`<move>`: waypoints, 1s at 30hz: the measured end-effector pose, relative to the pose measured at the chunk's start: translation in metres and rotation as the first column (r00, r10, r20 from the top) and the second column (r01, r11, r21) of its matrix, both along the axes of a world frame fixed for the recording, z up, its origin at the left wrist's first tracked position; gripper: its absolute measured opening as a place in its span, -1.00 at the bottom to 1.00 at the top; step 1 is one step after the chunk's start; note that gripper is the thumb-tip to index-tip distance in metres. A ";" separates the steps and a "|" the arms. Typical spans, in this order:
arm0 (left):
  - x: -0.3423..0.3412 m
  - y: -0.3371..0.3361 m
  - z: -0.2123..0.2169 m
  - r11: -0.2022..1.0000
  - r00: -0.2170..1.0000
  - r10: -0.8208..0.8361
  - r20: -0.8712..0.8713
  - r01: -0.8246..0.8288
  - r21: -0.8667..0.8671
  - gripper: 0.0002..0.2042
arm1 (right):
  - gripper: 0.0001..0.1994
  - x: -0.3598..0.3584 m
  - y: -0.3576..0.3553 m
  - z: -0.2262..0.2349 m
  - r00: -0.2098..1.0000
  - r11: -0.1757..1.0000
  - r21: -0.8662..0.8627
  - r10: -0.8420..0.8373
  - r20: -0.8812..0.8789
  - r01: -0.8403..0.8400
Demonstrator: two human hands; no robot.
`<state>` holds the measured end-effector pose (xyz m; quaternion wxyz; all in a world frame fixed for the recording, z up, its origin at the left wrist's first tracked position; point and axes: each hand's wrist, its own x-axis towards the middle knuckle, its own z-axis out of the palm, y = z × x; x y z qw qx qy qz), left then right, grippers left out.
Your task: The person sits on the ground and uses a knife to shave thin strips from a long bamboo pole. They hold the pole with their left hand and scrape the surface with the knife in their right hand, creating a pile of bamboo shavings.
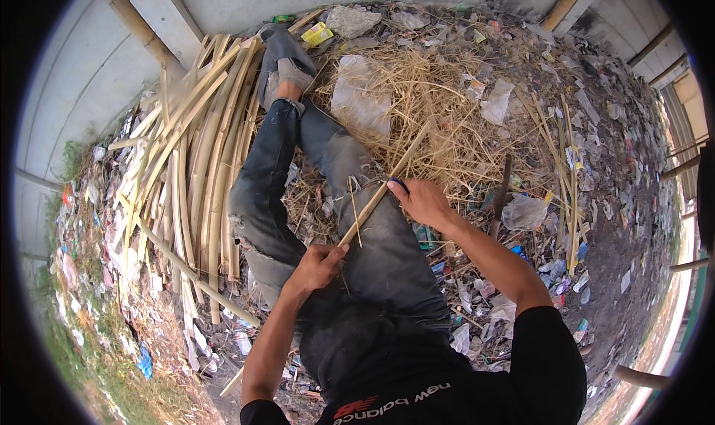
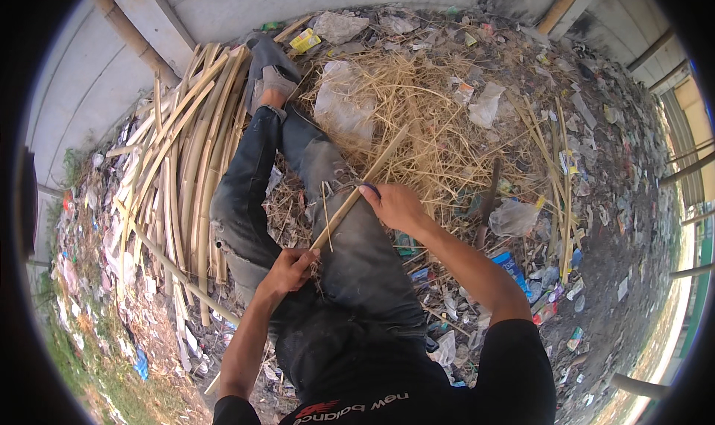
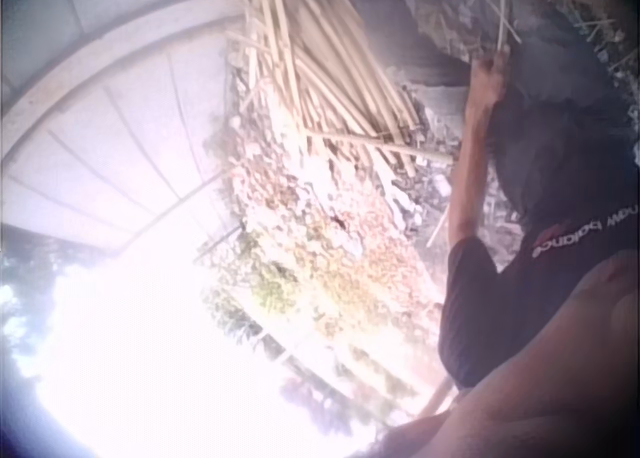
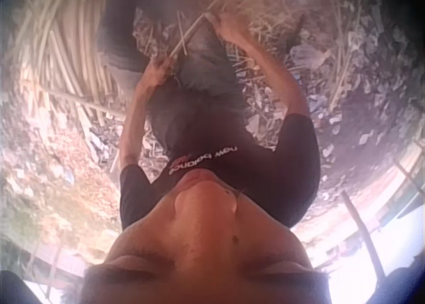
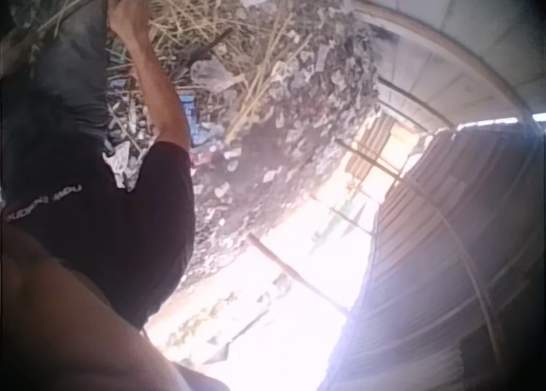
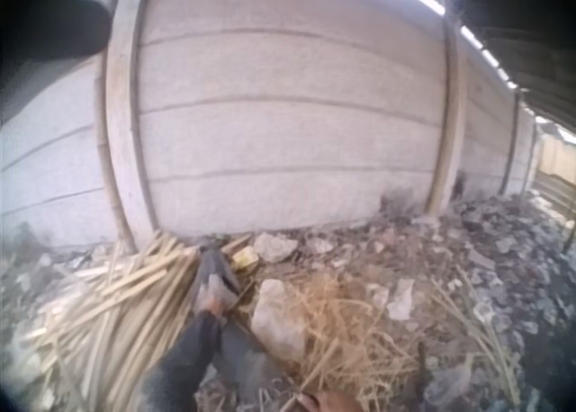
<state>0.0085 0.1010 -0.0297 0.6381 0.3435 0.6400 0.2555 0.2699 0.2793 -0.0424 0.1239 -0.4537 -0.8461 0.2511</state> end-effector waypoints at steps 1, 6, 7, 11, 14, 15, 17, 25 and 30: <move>0.001 0.003 0.003 1.000 1.000 0.003 -0.010 -0.003 0.003 -0.51 | -0.37 -0.005 -0.006 0.004 1.000 1.000 0.008 0.016 -0.001 -0.016; 0.001 -0.006 0.011 1.000 0.999 0.001 -0.050 -0.002 -0.020 -0.55 | -0.35 0.001 -0.005 -0.011 0.999 0.999 0.001 0.044 0.028 -0.044; -0.001 -0.007 0.012 1.000 0.997 -0.010 -0.070 0.010 -0.001 -0.54 | -0.33 0.010 0.016 -0.019 0.999 0.999 -0.006 -0.033 0.021 0.033; -0.009 -0.009 0.017 0.984 0.974 -0.093 -0.206 0.122 0.133 -0.50 | -0.28 0.063 0.092 -0.025 0.955 0.970 0.031 -0.244 0.166 0.243; -0.020 -0.016 0.015 0.985 0.969 -0.115 -0.217 0.139 0.101 -0.46 | -0.29 0.064 0.097 -0.026 0.955 0.963 0.082 -0.265 0.133 0.255; -0.024 -0.018 0.014 0.986 0.970 -0.123 -0.208 0.143 0.082 -0.46 | -0.30 0.059 0.089 -0.029 0.959 0.962 0.111 -0.263 0.107 0.251; -0.026 -0.021 0.016 0.994 0.979 -0.103 -0.174 0.108 0.016 -0.45 | -0.34 0.026 0.045 -0.006 0.990 0.992 -0.009 -0.126 0.059 0.127; -0.038 -0.036 0.027 0.991 0.974 -0.128 -0.187 0.131 0.003 -0.45 | -0.25 0.062 0.106 -0.026 0.918 0.928 -0.051 -0.356 0.174 0.370; -0.046 -0.043 0.025 0.991 0.970 -0.134 -0.204 0.136 -0.008 -0.49 | -0.21 0.119 0.149 -0.027 0.837 0.824 -0.174 -0.546 0.007 0.539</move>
